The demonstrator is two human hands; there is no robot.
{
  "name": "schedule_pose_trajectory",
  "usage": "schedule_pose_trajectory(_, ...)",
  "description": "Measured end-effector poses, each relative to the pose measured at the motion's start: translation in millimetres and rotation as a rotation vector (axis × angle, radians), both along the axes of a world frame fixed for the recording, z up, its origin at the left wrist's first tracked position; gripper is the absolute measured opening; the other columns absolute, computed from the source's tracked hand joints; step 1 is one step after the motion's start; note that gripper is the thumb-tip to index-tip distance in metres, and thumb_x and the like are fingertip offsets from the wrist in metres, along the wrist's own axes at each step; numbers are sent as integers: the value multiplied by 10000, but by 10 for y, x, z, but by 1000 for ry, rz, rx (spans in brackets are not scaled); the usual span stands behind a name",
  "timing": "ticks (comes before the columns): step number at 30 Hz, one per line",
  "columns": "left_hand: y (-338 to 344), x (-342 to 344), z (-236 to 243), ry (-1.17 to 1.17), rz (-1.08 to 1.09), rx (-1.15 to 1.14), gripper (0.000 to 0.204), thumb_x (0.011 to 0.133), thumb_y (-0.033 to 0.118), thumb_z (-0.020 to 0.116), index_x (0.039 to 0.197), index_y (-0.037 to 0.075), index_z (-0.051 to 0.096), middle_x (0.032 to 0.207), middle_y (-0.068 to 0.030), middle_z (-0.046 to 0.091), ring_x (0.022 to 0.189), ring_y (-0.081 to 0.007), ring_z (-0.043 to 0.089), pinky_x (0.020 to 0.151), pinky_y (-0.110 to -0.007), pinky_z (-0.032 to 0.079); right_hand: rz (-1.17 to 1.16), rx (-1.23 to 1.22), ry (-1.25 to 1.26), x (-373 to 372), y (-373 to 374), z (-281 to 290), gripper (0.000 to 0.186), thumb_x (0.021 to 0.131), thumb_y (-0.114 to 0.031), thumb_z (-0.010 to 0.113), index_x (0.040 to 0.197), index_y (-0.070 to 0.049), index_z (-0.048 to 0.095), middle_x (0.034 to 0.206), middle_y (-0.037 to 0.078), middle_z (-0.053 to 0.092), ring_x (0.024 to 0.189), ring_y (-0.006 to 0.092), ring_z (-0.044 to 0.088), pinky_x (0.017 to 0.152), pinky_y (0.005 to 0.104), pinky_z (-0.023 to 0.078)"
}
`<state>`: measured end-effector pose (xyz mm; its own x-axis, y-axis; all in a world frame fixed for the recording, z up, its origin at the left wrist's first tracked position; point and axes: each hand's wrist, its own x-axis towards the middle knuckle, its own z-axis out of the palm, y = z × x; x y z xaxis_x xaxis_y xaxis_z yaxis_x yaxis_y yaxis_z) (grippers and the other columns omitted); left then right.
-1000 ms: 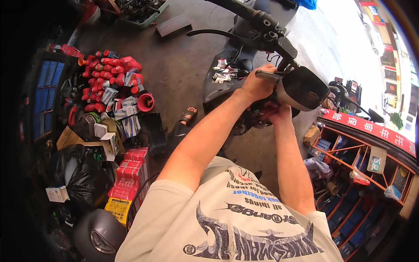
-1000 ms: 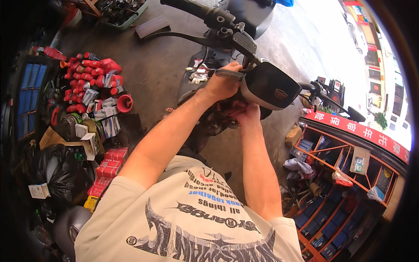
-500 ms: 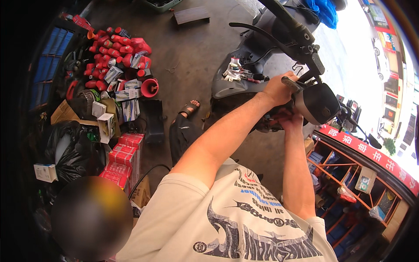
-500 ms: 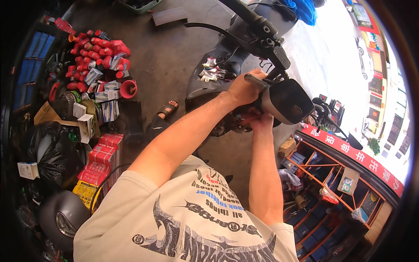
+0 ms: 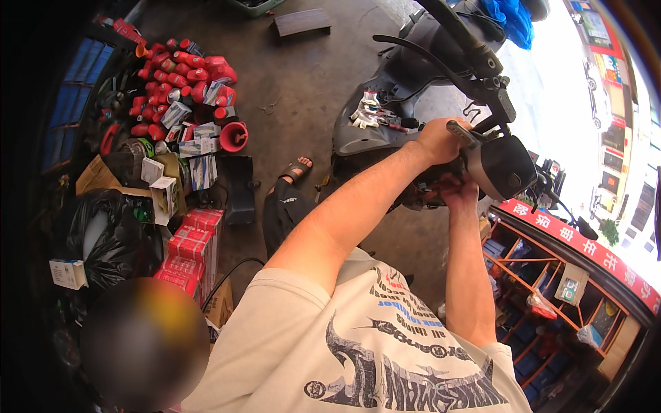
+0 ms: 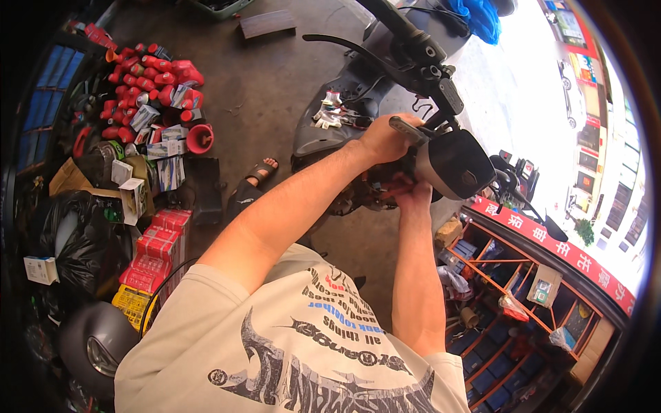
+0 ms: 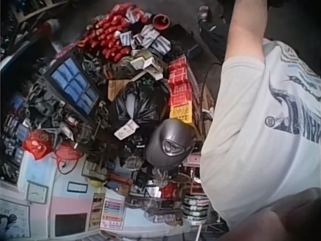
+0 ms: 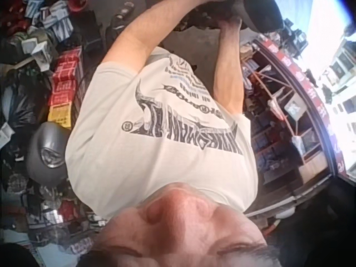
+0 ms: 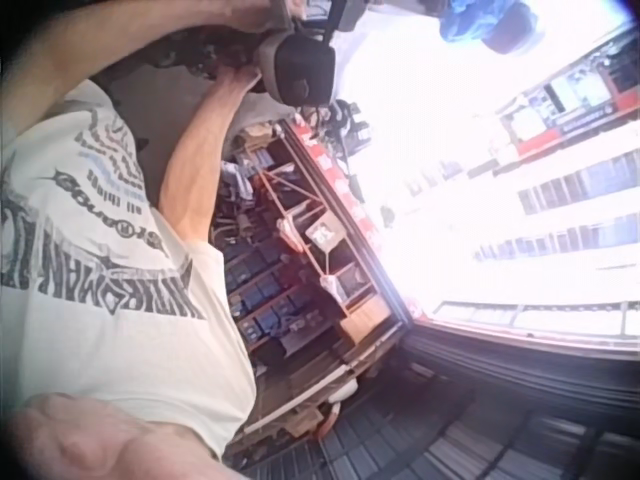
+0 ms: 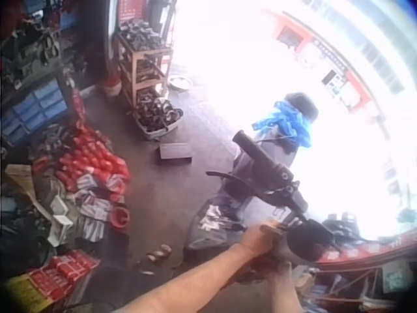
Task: The person works on a scooter in a workshop, using a screwdriver to adjust components under the front panel and handlebar area. They repeatedly reach into the compartment, manipulate internal parts, and test the handlebar controls throughout the session.
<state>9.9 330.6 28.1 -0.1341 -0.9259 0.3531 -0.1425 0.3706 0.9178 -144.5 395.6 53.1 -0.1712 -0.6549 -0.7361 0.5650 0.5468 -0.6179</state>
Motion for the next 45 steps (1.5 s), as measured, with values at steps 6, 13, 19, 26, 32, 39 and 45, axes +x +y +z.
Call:
schedule_pose_trajectory(6,76,-49,40,11,4,125,275,792,53,586,1060,91,536,876,-129,657,869,-351,640,726,-424,508,-2,-8,-36,-316,-21,-260,229,947,-288,458,992,-100,582,629,0,493,602,196,567,657,494,525)
schedule_pose_trajectory(13,69,-53,93,-22,11,158,293,777,58,604,1041,91,483,839,-128,656,844,-358,643,703,-443,501,9,3,-13,-420,-26,-332,243,938,-304,458,997,-111,592,636,-7,512,649,209,588,701,592,509)
schedule_pose_trajectory(19,38,-38,130,-29,-11,151,288,779,44,608,1026,92,469,812,-134,652,847,-360,642,703,-446,495,-16,-27,-52,-346,7,-237,198,931,-213,479,1024,-92,605,794,5,601,635,165,564,700,475,537)
schedule_pose_trajectory(26,-46,-41,-26,100,-58,128,242,801,12,594,1016,56,491,844,-157,663,852,-362,651,711,-414,504,-169,-31,37,-19,-27,-43,191,916,-147,508,1058,-61,603,889,39,637,562,130,495,613,291,512)
schedule_pose_trajectory(32,-147,46,-84,131,-209,96,226,811,-5,563,1022,59,510,868,-160,673,864,-360,657,719,-396,510,-130,-69,-123,-114,-42,-53,206,926,-163,493,1062,-60,609,843,54,632,489,99,441,567,260,479)
schedule_pose_trajectory(39,-113,51,-49,91,-100,54,246,808,42,589,1042,75,519,869,-170,670,857,-378,645,707,-435,507,-206,-26,-84,-7,-60,-33,205,934,-174,480,1042,-66,618,810,53,624,467,88,411,531,248,452)
schedule_pose_trajectory(45,-51,25,-13,2,-51,52,259,812,47,585,1063,72,528,895,-169,673,870,-373,645,718,-433,514,-202,16,-64,124,-53,91,184,924,-162,485,1030,-86,615,800,39,612,485,93,423,524,248,446)
